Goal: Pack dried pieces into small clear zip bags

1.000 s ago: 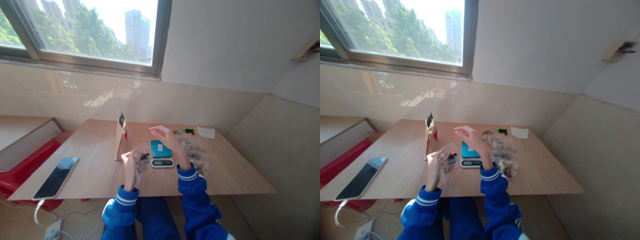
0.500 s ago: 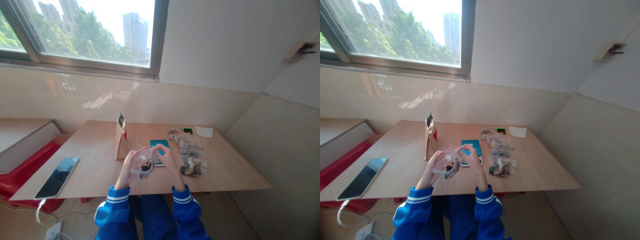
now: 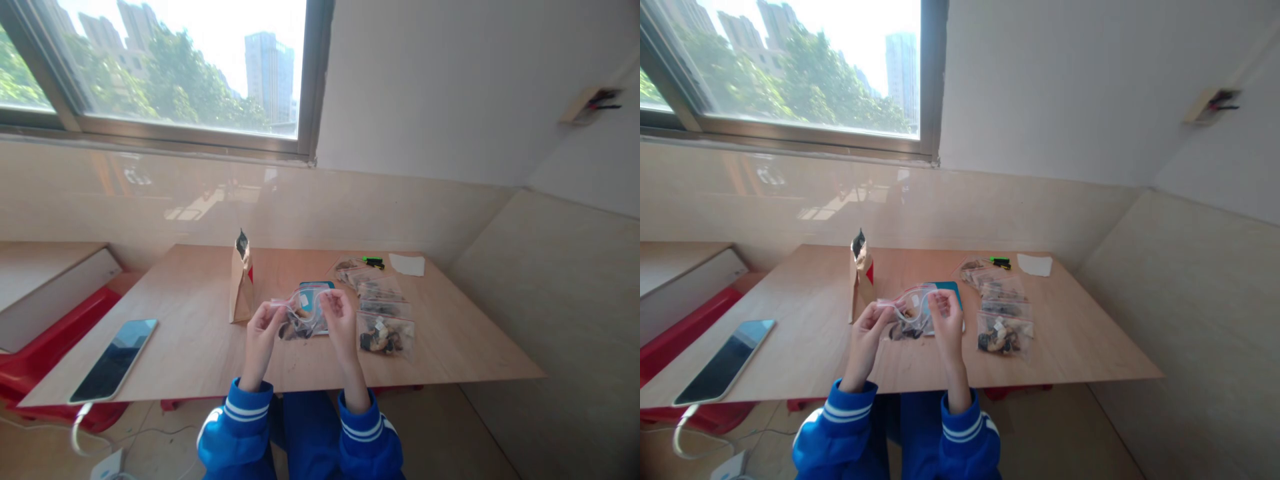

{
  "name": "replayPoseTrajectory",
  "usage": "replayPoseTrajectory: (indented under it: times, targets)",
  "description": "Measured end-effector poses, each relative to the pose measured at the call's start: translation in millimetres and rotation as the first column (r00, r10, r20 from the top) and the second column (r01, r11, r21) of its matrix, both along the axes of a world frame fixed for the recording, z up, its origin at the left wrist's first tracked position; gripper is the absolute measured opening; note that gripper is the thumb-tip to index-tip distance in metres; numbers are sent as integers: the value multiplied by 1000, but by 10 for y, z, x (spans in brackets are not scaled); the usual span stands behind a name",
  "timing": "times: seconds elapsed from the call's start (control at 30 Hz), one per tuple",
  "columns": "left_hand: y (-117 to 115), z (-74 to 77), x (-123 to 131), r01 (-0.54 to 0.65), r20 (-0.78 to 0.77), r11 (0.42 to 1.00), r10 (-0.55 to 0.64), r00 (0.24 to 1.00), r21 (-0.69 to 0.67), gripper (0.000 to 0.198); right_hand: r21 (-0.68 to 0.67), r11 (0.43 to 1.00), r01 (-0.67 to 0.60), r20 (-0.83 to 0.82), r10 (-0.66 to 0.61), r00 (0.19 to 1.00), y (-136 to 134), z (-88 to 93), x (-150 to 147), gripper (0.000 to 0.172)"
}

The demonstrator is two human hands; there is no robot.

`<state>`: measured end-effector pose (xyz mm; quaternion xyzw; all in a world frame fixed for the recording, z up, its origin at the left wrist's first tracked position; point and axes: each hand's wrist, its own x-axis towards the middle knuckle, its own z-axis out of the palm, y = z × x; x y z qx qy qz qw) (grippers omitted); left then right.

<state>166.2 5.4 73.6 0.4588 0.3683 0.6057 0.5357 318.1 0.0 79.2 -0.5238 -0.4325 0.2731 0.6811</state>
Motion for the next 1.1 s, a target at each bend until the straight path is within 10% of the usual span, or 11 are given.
replayPoseTrajectory:
  times: [0.2,1.1]
  targets:
    - [-2,-25,-6,-183,144,981,190,971,-59,24,35,999,-15,-88,18,996,-62,13,95,29]
    - [82,-110,-139,-216,-165,976,217,962,29,27,8,1000,19,-41,-19,999,-94,-74,235,29]
